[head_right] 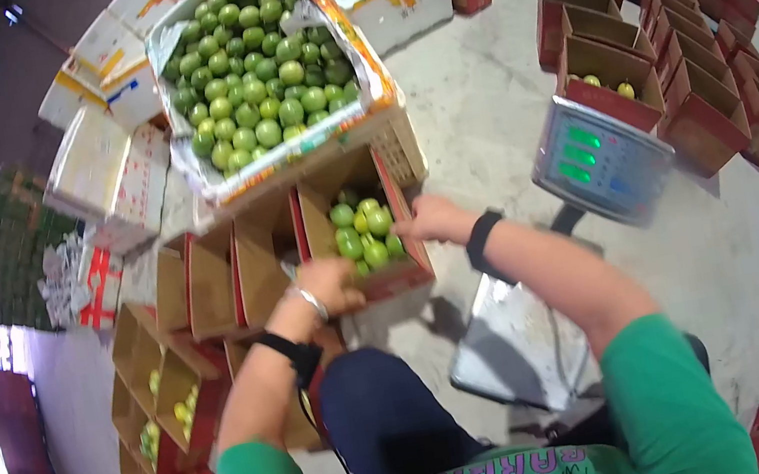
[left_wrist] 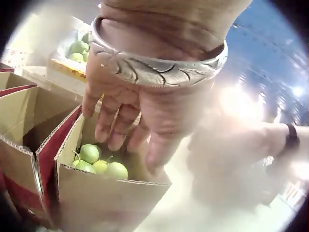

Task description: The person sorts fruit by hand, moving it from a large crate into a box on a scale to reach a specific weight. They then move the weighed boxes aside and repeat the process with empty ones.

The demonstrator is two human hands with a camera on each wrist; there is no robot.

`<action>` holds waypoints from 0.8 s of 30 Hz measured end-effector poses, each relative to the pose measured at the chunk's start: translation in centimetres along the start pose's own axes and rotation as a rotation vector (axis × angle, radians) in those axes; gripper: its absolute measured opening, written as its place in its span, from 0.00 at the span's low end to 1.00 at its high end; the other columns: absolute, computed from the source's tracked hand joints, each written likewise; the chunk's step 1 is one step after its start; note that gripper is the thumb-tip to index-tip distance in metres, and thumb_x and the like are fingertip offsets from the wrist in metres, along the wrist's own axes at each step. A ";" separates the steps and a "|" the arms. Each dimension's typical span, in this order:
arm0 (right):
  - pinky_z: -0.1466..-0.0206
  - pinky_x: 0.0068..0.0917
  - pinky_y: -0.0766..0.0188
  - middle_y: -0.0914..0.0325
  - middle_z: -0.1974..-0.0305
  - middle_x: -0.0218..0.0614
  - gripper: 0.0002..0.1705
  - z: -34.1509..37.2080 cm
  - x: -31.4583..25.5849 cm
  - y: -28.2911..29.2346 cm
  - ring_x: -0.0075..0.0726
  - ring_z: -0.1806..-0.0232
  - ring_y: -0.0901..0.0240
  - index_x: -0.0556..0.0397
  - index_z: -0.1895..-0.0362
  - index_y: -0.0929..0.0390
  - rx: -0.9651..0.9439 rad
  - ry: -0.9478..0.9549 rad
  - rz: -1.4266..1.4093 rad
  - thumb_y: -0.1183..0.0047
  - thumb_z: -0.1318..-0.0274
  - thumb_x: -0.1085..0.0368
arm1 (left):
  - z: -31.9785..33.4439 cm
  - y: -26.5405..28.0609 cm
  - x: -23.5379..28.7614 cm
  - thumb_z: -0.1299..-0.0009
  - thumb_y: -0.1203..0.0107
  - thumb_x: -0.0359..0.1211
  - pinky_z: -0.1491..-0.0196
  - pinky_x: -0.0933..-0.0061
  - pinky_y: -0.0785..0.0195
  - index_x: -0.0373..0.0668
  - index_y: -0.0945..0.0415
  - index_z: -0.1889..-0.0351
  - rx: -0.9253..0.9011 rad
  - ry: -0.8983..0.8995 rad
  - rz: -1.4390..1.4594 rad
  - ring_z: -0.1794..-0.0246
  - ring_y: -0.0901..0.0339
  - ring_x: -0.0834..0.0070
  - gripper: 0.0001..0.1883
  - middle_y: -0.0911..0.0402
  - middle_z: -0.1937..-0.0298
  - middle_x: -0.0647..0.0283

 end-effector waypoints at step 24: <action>0.73 0.28 0.31 0.23 0.77 0.34 0.10 17.7 5.2 0.8 0.29 0.76 0.27 0.62 0.70 0.20 0.365 -0.239 -0.472 0.48 0.58 0.70 | 13.4 7.0 12.6 0.46 0.51 0.29 0.40 0.54 0.41 0.46 0.31 0.75 0.216 -0.871 -0.228 0.77 0.21 0.68 0.02 0.24 0.84 0.65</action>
Point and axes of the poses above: each hand's wrist, its own z-axis away from the middle knuckle, its own y-axis out of the back of the hand, x = y × z, the point moved 6 cm from there along -z, towards the middle knuckle
